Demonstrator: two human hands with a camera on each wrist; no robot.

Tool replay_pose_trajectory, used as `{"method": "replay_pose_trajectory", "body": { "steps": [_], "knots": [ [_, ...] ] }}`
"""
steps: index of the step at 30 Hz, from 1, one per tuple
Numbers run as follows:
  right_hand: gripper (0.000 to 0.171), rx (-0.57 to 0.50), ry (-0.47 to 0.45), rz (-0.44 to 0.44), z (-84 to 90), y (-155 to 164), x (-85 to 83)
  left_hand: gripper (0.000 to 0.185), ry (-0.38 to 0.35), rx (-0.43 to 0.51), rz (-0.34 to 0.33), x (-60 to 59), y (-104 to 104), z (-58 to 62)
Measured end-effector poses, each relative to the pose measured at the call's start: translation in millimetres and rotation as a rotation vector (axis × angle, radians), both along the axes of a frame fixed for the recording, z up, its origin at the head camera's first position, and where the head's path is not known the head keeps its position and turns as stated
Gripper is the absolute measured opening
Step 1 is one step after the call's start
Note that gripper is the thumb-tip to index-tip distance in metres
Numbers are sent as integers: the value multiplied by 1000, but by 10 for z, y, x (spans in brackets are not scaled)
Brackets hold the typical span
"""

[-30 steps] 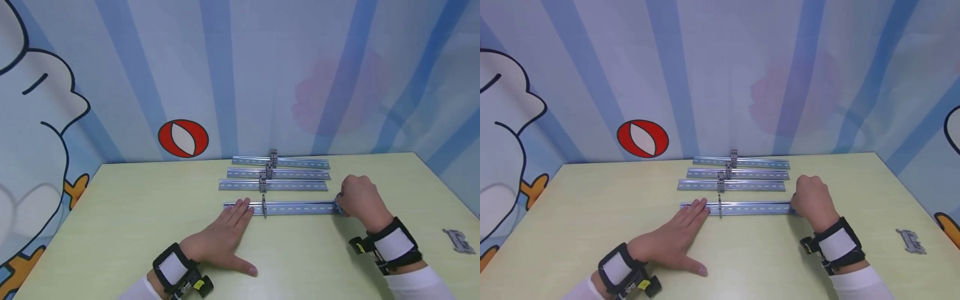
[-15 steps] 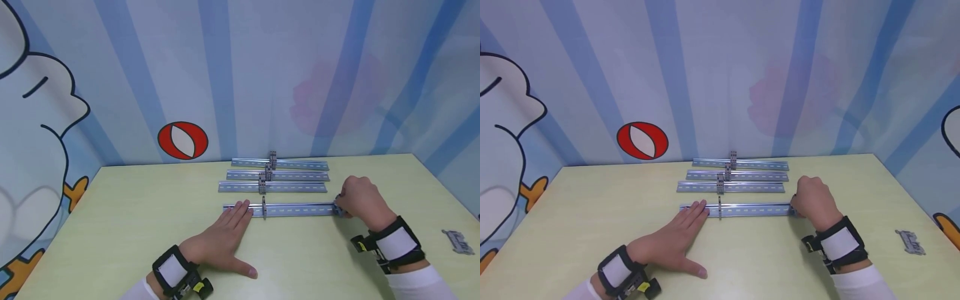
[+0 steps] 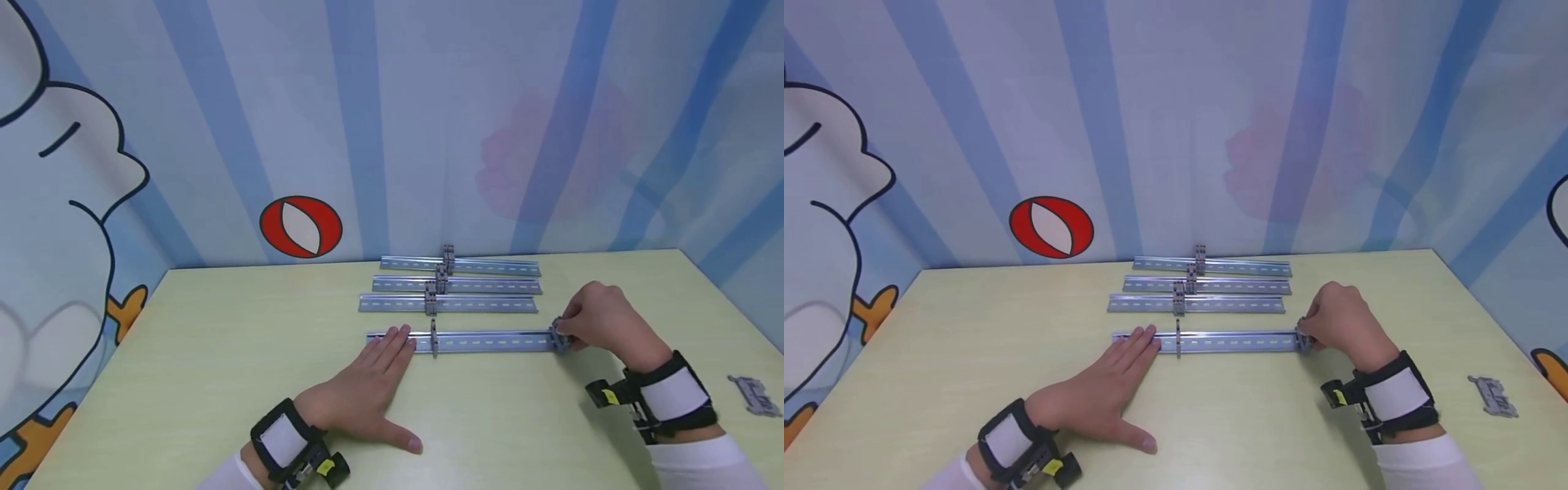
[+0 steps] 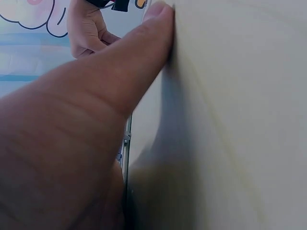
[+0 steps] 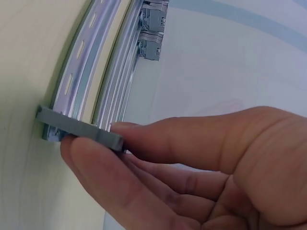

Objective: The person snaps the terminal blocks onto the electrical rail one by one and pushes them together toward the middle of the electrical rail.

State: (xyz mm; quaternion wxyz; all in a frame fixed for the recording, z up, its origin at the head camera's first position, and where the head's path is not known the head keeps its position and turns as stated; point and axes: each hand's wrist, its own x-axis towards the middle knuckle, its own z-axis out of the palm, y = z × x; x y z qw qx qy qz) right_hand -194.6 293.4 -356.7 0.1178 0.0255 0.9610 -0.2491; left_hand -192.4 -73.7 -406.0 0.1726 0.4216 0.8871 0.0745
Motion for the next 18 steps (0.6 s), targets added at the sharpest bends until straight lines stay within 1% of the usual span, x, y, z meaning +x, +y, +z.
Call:
{"method": "replay_pose_trajectory", "body": {
  "steps": [3,10,18],
  "knots": [
    [14,-1,11,-3,-22,8,-5,129,2,1,1,-7,0,-4],
    [17,-5,37,-47,-68,-22,3,129,-2,-3,0,-6,0,10],
    [19,-1,58,-63,-100,-73,-5,130,-8,-8,3,-6,1,5]
  ]
}}
